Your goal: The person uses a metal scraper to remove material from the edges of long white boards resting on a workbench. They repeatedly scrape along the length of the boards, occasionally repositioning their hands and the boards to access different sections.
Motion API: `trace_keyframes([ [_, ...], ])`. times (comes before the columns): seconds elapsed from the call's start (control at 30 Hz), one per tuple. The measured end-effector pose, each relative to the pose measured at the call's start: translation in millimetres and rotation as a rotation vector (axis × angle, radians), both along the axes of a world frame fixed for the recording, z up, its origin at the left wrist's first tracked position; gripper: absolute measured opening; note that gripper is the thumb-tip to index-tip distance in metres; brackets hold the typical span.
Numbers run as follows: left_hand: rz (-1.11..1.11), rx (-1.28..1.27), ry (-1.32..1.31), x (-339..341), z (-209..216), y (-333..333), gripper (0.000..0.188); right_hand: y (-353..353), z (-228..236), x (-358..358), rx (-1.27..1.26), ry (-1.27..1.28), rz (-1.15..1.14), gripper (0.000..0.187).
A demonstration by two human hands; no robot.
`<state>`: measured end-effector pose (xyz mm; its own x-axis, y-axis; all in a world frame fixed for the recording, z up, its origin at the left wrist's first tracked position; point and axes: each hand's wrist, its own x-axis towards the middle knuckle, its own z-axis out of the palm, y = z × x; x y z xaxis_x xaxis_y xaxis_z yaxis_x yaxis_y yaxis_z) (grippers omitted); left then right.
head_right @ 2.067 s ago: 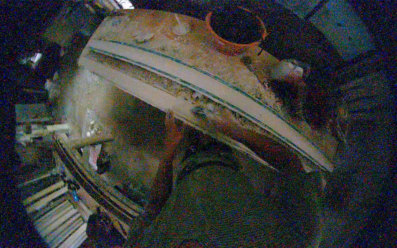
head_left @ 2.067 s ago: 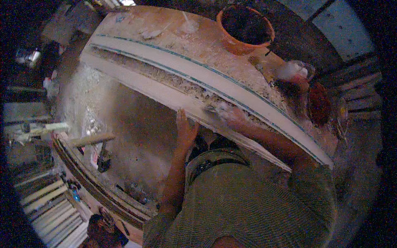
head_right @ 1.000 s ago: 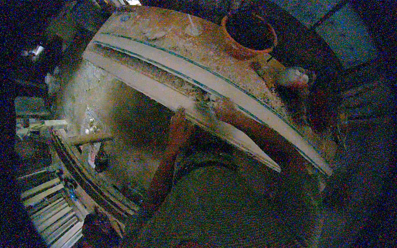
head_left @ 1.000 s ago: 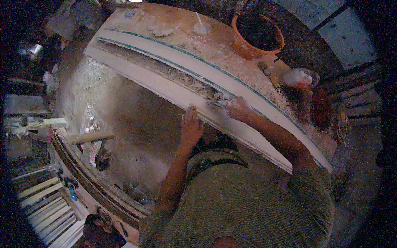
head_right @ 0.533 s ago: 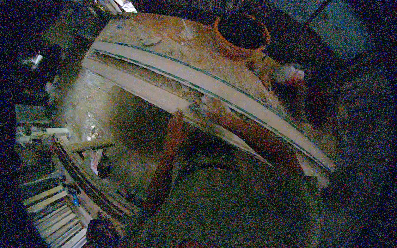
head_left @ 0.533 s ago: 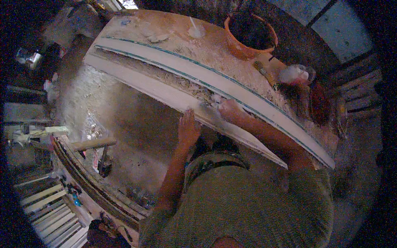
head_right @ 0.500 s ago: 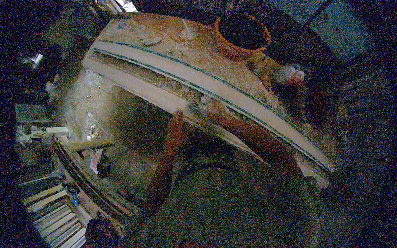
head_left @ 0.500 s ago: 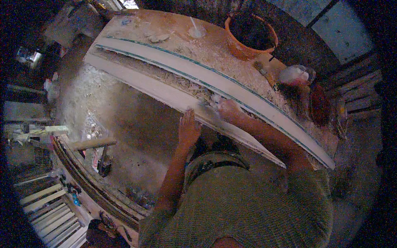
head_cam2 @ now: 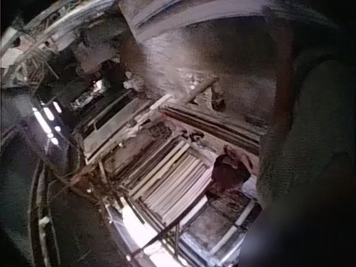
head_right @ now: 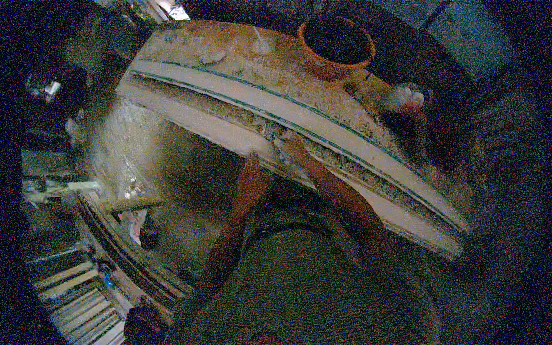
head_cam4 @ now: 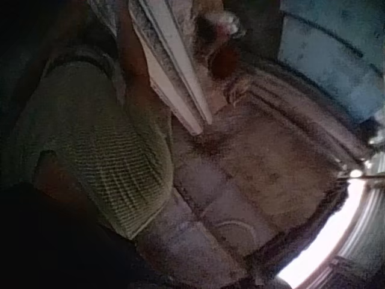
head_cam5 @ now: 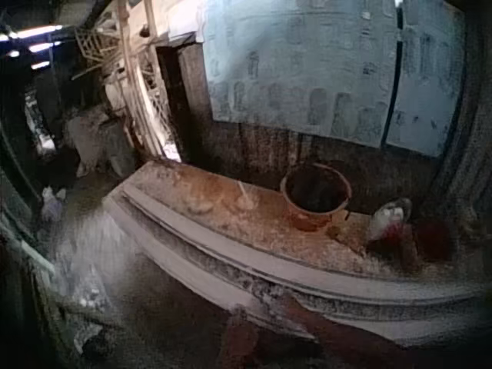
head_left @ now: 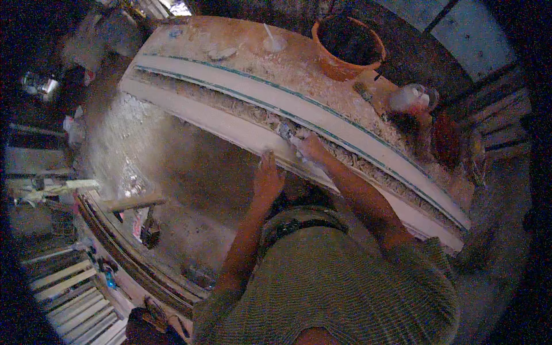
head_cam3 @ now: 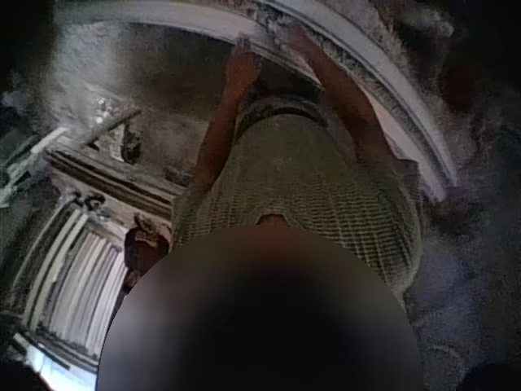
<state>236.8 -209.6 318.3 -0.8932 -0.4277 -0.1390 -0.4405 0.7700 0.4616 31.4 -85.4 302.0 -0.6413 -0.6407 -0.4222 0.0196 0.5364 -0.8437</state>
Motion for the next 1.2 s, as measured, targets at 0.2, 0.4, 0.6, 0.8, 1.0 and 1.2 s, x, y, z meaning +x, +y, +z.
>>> trace_keyframes([
  [0.2,-0.056,-0.166,-0.006,0.3,0.5,-5.6,0.085,-7.4,-40.1,5.7,0.041,0.442,0.050,0.040],
  [0.4,-0.075,-0.058,-0.051,-4.9,9.8,-16.1,0.084,-9.5,-52.9,3.5,-0.001,0.324,0.041,0.043],
  [0.6,-0.038,-0.082,0.005,-1.3,9.2,-11.7,0.083,76.5,-47.6,-0.2,0.367,1.148,0.160,0.028],
  [0.8,-0.046,-0.035,-0.055,-1.9,32.0,-11.7,0.084,-22.8,-33.1,-2.8,0.039,1.129,0.403,0.018],
  [1.0,-0.066,-0.111,-0.125,4.2,43.2,-18.1,0.082,31.4,25.6,-7.9,0.356,0.801,0.486,0.023],
  [1.2,-0.027,-0.019,0.008,3.3,14.4,-18.1,0.080,222.2,81.8,-11.7,0.338,0.080,0.034,0.038],
])
